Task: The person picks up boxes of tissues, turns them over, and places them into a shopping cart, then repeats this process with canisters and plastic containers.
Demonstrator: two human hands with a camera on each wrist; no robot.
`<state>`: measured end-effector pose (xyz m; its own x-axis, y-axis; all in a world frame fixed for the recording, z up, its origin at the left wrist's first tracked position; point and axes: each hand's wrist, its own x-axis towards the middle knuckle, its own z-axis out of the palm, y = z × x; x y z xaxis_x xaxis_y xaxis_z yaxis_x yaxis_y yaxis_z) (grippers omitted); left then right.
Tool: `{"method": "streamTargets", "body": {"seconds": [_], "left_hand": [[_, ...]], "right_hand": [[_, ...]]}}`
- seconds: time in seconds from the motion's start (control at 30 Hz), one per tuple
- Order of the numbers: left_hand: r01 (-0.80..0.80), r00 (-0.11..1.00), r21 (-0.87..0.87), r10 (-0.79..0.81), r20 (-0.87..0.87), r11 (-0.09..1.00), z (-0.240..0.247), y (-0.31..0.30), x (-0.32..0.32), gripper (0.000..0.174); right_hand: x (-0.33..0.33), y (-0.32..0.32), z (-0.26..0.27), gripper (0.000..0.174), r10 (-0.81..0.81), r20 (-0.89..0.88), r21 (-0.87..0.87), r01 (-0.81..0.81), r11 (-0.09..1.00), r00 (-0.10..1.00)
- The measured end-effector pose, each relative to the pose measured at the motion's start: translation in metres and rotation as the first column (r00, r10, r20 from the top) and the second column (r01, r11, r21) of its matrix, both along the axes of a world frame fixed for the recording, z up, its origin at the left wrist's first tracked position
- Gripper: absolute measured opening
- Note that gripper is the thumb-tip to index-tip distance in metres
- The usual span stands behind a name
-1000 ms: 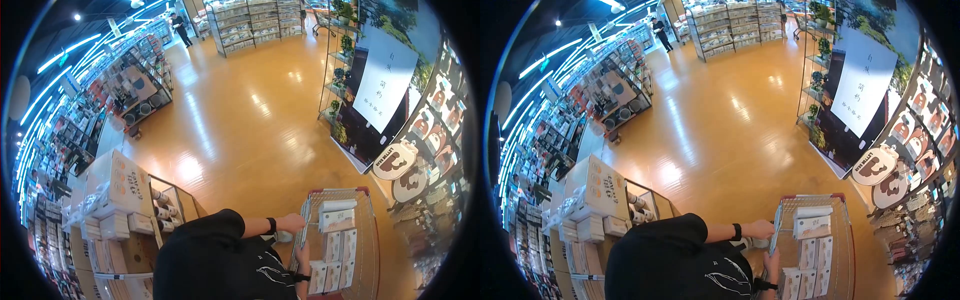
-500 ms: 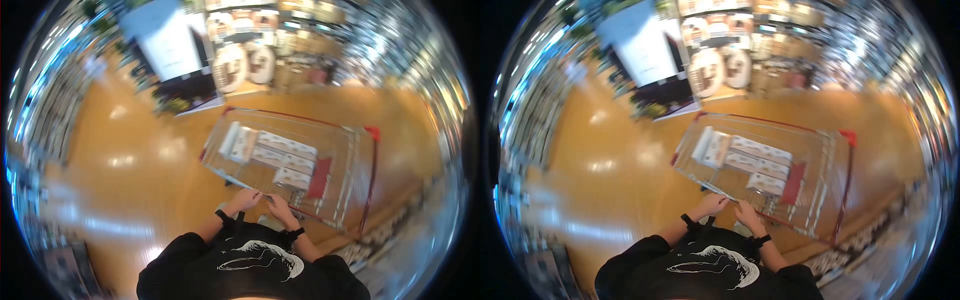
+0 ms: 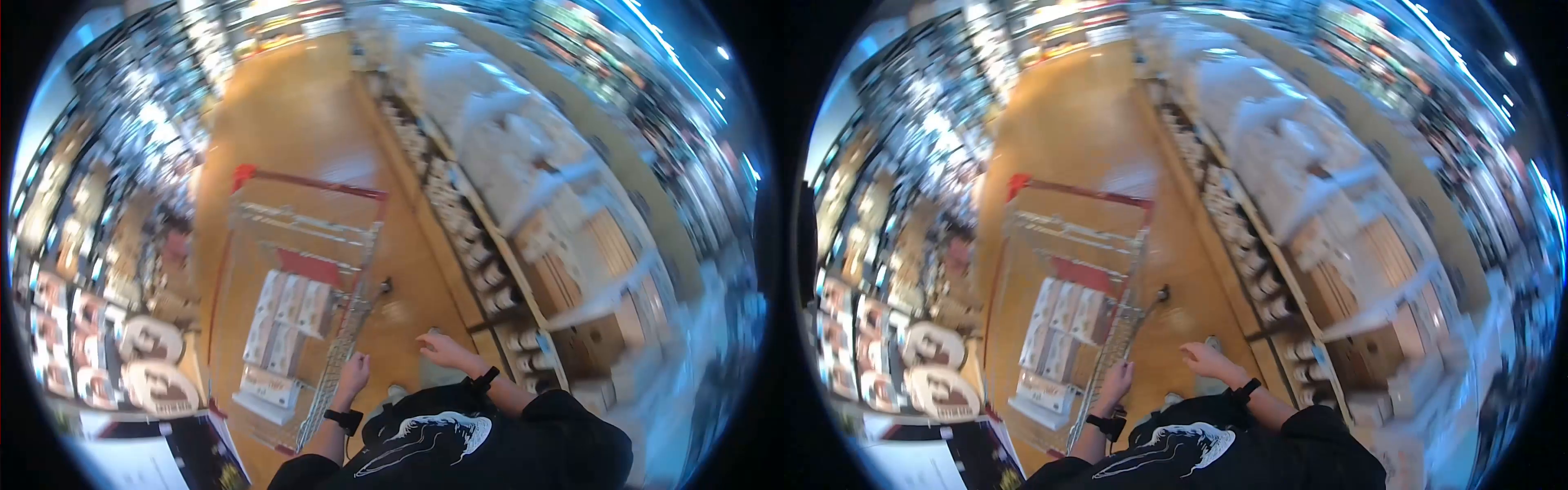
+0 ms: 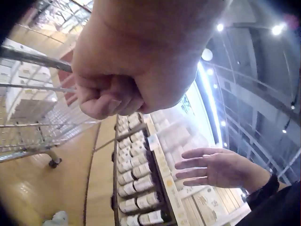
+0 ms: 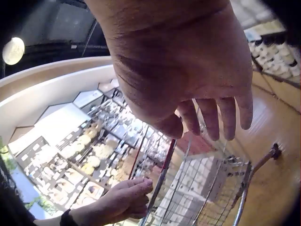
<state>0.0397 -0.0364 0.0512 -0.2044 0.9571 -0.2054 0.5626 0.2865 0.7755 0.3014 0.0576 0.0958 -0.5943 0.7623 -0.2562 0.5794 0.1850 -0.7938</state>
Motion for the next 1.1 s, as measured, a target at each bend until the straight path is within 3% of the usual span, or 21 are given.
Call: {"method": "streamTargets", "body": {"seconds": [0.1,0.17,0.23,0.3,0.37,0.43,0.47,0.53,0.67,0.73,0.8,0.9,0.97,1.03,1.1], "left_hand": [[0.243,0.97,0.007,-0.243,0.016,0.97,0.009,0.036,0.032,0.022],[0.37,0.929,0.021,-0.371,0.0,0.929,0.016,0.066,0.054,0.02],[0.488,0.87,0.176,-0.492,-0.023,0.855,0.021,0.095,0.088,0.018],[0.559,0.823,0.175,-0.568,0.002,0.81,0.041,0.117,0.124,0.017],[0.612,0.779,0.18,-0.626,0.033,0.77,0.061,0.136,0.163,0.016],[0.702,0.67,0.154,-0.718,0.188,0.695,0.074,0.148,0.199,0.02],[0.702,0.665,0.169,-0.722,0.189,0.691,0.071,0.153,0.215,0.02],[0.786,0.601,0.169,-0.799,0.017,0.594,0.059,0.165,0.257,0.022],[0.811,0.558,0.155,-0.826,0.085,0.564,0.079,0.17,0.329,0.023],[0.78,0.546,0.272,-0.825,0.146,0.564,0.073,0.18,0.359,0.023],[0.795,0.521,0.257,-0.836,0.173,0.549,0.075,0.196,0.384,0.023],[0.767,0.521,0.281,-0.815,0.252,0.577,0.076,0.234,0.412,0.025],[0.735,0.551,0.193,-0.739,0.387,0.65,0.096,0.261,0.424,0.028],[0.69,0.568,0.255,-0.725,0.389,0.677,0.078,0.305,0.437,0.031],[0.688,0.579,0.091,-0.621,0.528,0.72,0.079,0.351,0.447,0.038]], "right_hand": [[0.056,-0.031,0.009,0.037,-0.223,-0.017,0.084,0.223,0.971,0.975],[0.093,-0.052,0.017,0.037,-0.452,-0.105,0.098,0.461,0.882,0.886],[0.124,-0.073,0.039,0.037,-0.575,-0.086,0.065,0.58,0.812,0.814],[0.149,-0.091,0.04,0.037,-0.673,-0.067,0.032,0.675,0.737,0.737],[0.173,-0.11,0.03,0.035,-0.771,-0.176,-0.057,0.775,0.629,0.613],[0.194,-0.126,0.008,0.033,-0.804,-0.135,-0.054,0.806,0.589,0.579],[0.21,-0.132,-0.002,0.032,-0.823,-0.086,-0.032,0.824,0.565,0.561],[0.227,-0.136,0.006,0.032,-0.839,-0.106,-0.063,0.839,0.541,0.534],[0.269,-0.132,0.006,0.03,-0.866,-0.222,-0.179,0.854,0.489,0.449],[0.284,-0.125,0.014,0.03,-0.892,-0.198,-0.215,0.87,0.443,0.406],[0.296,-0.118,0.036,0.028,-0.879,-0.217,-0.131,0.88,0.457,0.424],[0.307,-0.096,0.033,0.03,-0.849,-0.365,-0.25,0.838,0.485,0.383],[0.303,-0.074,0.036,0.03,-0.832,-0.434,-0.321,0.804,0.5,0.345],[0.299,-0.048,0.049,0.032,-0.794,-0.448,-0.298,0.769,0.566,0.411],[0.293,-0.019,0.06,0.034,-0.793,-0.461,-0.339,0.747,0.571,0.397]]}}
